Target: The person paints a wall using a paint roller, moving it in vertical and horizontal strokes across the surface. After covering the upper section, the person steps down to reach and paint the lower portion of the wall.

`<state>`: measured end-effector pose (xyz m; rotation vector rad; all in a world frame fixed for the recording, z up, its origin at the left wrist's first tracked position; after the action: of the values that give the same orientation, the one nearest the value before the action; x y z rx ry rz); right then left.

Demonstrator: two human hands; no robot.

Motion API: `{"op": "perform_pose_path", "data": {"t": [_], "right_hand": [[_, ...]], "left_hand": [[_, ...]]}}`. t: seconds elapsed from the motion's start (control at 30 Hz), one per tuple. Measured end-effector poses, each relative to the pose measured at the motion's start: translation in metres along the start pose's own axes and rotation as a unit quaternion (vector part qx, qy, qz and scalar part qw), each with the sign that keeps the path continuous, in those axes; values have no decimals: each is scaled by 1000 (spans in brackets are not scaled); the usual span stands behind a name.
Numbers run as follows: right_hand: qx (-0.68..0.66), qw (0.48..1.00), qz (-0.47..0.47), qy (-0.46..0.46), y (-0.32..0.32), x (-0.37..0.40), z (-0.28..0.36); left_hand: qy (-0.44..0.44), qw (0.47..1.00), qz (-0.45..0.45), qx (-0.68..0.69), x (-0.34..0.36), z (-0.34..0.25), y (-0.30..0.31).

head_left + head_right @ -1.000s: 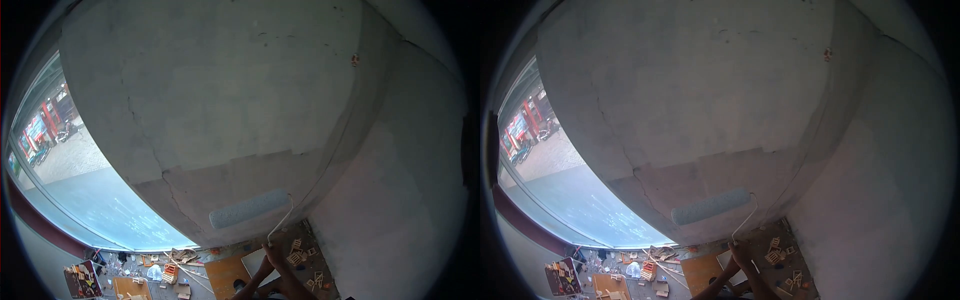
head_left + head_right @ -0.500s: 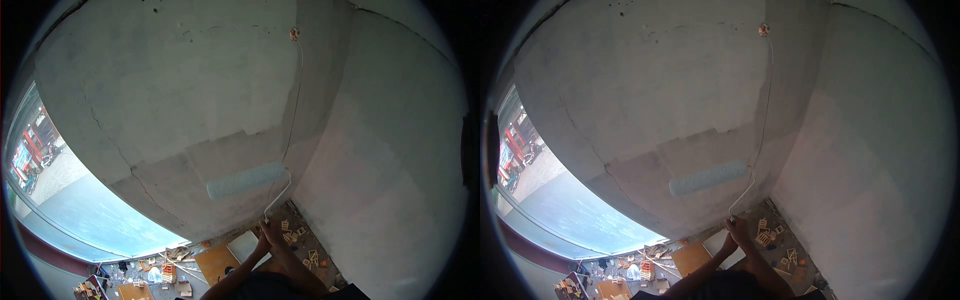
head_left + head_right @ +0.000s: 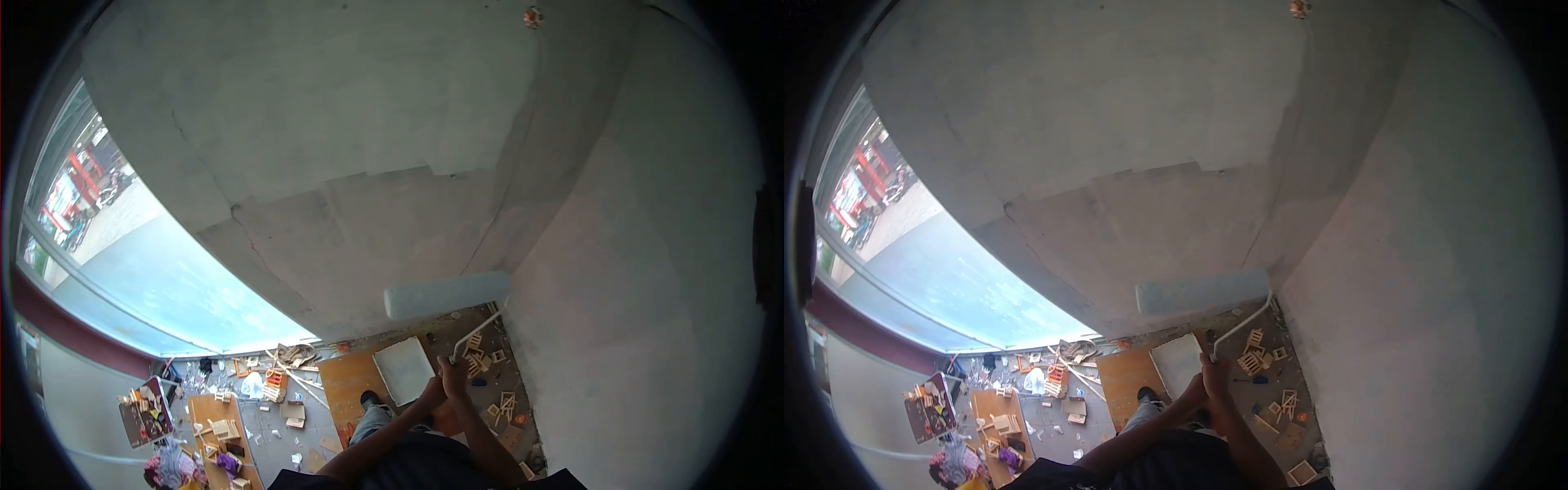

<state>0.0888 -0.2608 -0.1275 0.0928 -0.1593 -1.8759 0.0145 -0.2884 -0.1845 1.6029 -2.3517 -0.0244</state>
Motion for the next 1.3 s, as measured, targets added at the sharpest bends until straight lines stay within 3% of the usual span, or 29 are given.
{"op": "perform_pose_path", "data": {"t": [0.07,0.17,0.27,0.37,0.47,0.5,0.57,0.73,0.77,0.83,0.93,0.97,1.13,1.17,1.23,1.3], "right_hand": [[-67,996,11,-55,-10,10,-11],[-157,986,16,-61,-37,20,-10],[-232,964,79,-98,-76,25,-36],[-186,967,168,-52,-120,27,6],[-101,960,260,-5,-175,27,51],[-110,946,299,-51,-199,28,40],[-87,951,295,-15,-246,30,30],[-52,961,266,47,-355,33,64],[-99,956,277,-9,-376,33,70],[-192,929,294,-119,-420,33,79],[-191,938,265,-116,-483,21,96],[-192,936,266,-128,-501,15,100],[-209,933,233,-180,-564,-8,119],[-211,933,235,-174,-571,-12,119],[-213,933,240,-165,-584,-19,116],[-221,931,233,-175,-592,-23,115]], "left_hand": [[13,999,-7,-38,14,2,9],[35,997,-51,-53,29,3,31],[-36,995,-76,-58,35,32,54],[-77,983,-166,-4,46,33,103],[-92,983,-146,55,60,29,167],[-87,982,-140,96,65,34,186],[-41,982,-167,74,69,67,220],[-36,928,-332,166,86,34,319],[-32,918,-353,179,87,33,338],[1,920,-353,172,88,49,379],[16,918,-381,107,77,69,437],[117,937,-307,116,71,86,454],[136,952,-250,114,53,66,526],[77,946,-294,116,43,80,533],[28,948,-296,117,35,83,544],[24,961,-253,109,32,83,552]]}}
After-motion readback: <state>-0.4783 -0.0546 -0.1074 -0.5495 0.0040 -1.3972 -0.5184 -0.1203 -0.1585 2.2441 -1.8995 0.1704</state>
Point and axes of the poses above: each hand's wrist, its own x-axis away from the middle knuckle, its own y-axis out of the back of the hand, z = x × y, the point moved 4 cm from there along -x, towards the middle knuckle, and after that the axes turned 10 degrees about y, right-handed, at the moved point
